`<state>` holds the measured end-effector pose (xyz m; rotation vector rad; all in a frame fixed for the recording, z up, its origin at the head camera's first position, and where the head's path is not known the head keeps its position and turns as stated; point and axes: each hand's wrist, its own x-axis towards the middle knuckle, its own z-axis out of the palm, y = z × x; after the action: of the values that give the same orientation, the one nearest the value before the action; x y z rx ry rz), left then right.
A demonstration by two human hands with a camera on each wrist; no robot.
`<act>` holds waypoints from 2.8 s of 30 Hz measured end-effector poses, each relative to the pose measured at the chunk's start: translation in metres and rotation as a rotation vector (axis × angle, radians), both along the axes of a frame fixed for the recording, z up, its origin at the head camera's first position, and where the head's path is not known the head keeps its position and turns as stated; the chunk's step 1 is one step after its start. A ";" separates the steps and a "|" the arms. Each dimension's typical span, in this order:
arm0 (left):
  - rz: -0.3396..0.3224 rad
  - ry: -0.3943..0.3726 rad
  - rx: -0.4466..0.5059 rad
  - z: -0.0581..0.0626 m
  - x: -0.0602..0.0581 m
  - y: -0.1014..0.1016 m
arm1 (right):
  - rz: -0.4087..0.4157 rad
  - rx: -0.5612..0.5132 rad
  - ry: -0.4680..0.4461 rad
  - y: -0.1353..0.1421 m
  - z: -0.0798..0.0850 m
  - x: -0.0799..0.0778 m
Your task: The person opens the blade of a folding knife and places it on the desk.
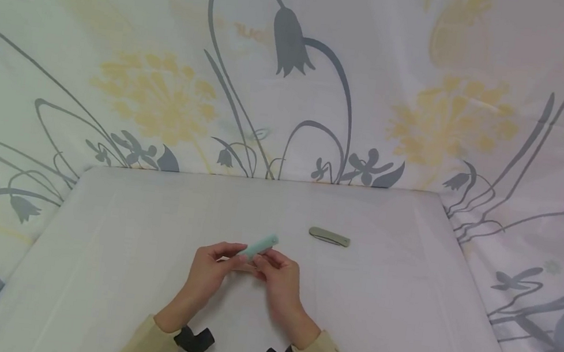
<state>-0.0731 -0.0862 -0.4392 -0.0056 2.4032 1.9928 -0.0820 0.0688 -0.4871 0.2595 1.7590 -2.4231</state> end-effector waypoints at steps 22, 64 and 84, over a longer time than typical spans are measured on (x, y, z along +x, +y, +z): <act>0.003 0.027 -0.065 -0.024 -0.017 -0.026 | 0.379 0.401 0.068 0.040 0.015 -0.018; -0.245 0.216 -0.296 -0.024 -0.019 -0.056 | 0.372 0.820 0.524 0.069 0.018 -0.021; -0.452 0.223 -0.499 -0.015 -0.021 -0.059 | 0.620 0.836 0.601 0.084 0.017 -0.031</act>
<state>-0.0944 -0.1456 -0.4539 0.7120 2.6518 1.2317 -0.1125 0.1523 -0.4698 -0.8906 2.5017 -1.3026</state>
